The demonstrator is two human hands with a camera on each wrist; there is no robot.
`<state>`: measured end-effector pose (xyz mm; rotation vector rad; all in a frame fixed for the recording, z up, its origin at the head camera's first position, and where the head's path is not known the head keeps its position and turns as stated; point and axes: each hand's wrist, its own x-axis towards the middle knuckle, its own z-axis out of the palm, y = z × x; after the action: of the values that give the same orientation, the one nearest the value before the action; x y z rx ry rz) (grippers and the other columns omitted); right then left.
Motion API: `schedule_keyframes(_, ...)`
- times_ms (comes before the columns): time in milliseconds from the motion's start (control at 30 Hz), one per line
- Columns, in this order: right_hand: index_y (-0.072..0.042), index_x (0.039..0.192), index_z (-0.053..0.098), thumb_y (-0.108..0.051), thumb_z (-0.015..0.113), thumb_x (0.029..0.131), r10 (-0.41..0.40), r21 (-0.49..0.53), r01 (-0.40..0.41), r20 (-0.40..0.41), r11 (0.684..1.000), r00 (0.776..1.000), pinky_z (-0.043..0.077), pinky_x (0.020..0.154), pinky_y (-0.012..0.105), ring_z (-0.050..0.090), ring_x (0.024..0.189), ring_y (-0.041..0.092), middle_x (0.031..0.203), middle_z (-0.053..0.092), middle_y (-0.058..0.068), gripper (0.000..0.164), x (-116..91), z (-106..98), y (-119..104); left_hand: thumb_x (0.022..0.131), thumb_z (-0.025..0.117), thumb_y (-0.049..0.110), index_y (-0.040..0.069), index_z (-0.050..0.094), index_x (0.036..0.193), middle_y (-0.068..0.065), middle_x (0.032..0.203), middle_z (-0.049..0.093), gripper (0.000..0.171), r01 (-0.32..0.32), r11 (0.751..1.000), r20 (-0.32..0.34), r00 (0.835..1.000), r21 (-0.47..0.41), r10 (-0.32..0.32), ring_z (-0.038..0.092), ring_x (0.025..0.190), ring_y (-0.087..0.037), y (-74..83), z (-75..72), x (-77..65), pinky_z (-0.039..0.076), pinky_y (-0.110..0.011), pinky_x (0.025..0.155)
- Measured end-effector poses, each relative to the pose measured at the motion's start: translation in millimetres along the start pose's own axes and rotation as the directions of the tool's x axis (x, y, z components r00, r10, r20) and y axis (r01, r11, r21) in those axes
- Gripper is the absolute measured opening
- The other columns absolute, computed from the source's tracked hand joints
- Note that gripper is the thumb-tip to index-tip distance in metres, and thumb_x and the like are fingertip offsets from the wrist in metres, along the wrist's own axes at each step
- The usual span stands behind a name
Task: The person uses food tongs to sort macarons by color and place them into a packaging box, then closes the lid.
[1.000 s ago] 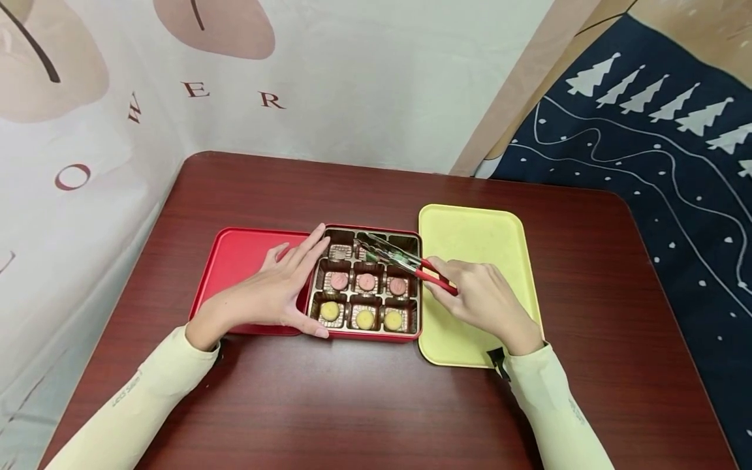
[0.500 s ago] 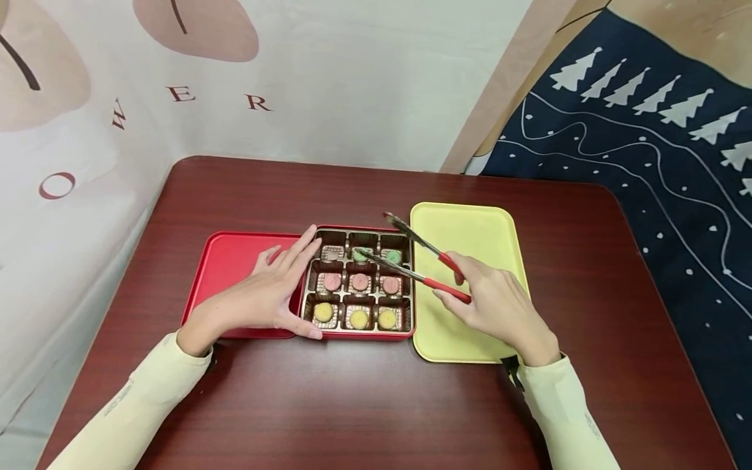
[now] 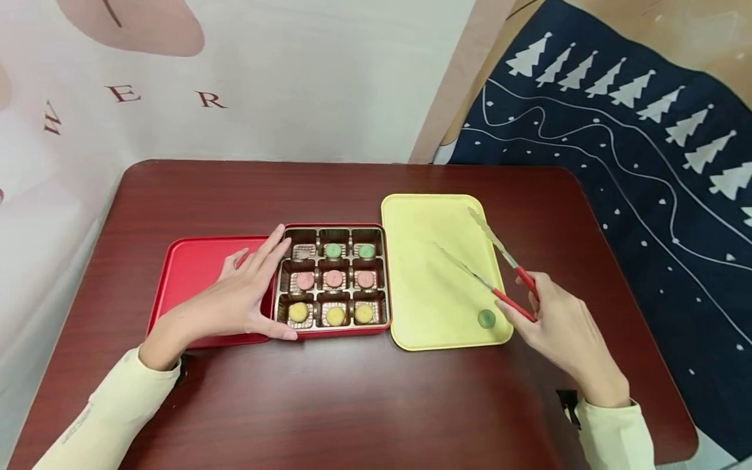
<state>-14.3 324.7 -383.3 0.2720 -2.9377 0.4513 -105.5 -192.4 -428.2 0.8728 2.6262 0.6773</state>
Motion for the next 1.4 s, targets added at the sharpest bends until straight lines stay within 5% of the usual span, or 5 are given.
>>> schedule_keyframes(167, -0.005, 0.115, 0.064, -0.026, 0.095, 0.085, 0.042, -0.031, -0.042, 0.031, 0.999, 0.999, 0.041, 0.051, 0.03, 0.047, 0.061, 0.01, 0.08, 0.059, -0.003, 0.047, -21, -9, 15, 0.068, 0.085, 0.086, 0.004, 0.0, 0.175, -0.008, 0.181, -0.019, 0.159, 0.02, 1.0, -0.009, 1.0, -0.007, -0.02, 0.024, 0.159, -0.049, -2.2, -0.9, -4.2, 0.008, -0.074, 0.121)
schedule_keyframes(433, -0.008, 0.122, 0.068, -0.026, 0.097, 0.082, 0.065, -0.054, -0.061, 0.08, 0.997, 0.995, 0.032, 0.049, 0.028, 0.038, 0.055, 0.002, 0.066, 0.044, -0.014, 0.052, -66, -13, 24, 0.07, 0.083, 0.088, 0.004, -0.002, 0.175, -0.009, 0.181, -0.019, 0.158, -0.01, 1.0, -0.006, 1.0, -0.005, 0.01, 0.021, 0.16, -0.049, -0.3, -1.1, 1.8, 0.008, -0.076, 0.12)
schedule_keyframes(700, -0.006, 0.12, 0.07, -0.032, 0.096, 0.084, 0.118, -0.093, -0.107, 0.117, 0.99, 0.986, 0.035, 0.051, 0.03, 0.039, 0.055, 0.002, 0.063, 0.043, -0.016, 0.051, -93, -13, 22, 0.068, 0.078, 0.093, 0.004, -0.001, 0.175, -0.008, 0.181, -0.019, 0.16, -0.013, 1.0, 0.0, 1.0, 0.01, 0.013, 0.022, 0.16, -0.048, -2.0, 1.2, 3.9, 0.009, -0.075, 0.12)
schedule_keyframes(1033, -0.006, 0.119, 0.072, -0.036, 0.095, 0.086, 0.188, -0.102, -0.17, 0.199, 0.98, 0.962, 0.038, 0.052, 0.031, 0.044, 0.059, 0.003, 0.069, 0.052, -0.014, 0.05, -112, -8, 18, 0.069, 0.08, 0.091, 0.005, -0.003, 0.175, -0.007, 0.181, -0.02, 0.159, -0.003, 1.0, 0.004, 1.0, -0.004, 0.003, 0.024, 0.159, -0.051, -2.4, -0.2, 2.8, 0.007, -0.076, 0.12)
schedule_keyframes(1400, -0.008, 0.116, 0.073, -0.033, 0.094, 0.087, 0.194, -0.094, -0.18, 0.183, 0.979, 0.964, 0.034, 0.051, 0.028, 0.039, 0.056, 0.002, 0.064, 0.044, -0.016, 0.044, -118, -5, 12, 0.066, 0.072, 0.098, 0.005, -0.002, 0.175, -0.007, 0.181, -0.02, 0.161, 0.0, 1.0, 0.007, 1.0, -0.004, 0.0, 0.025, 0.159, -0.051, -1.8, -0.2, 2.6, 0.006, -0.076, 0.121)
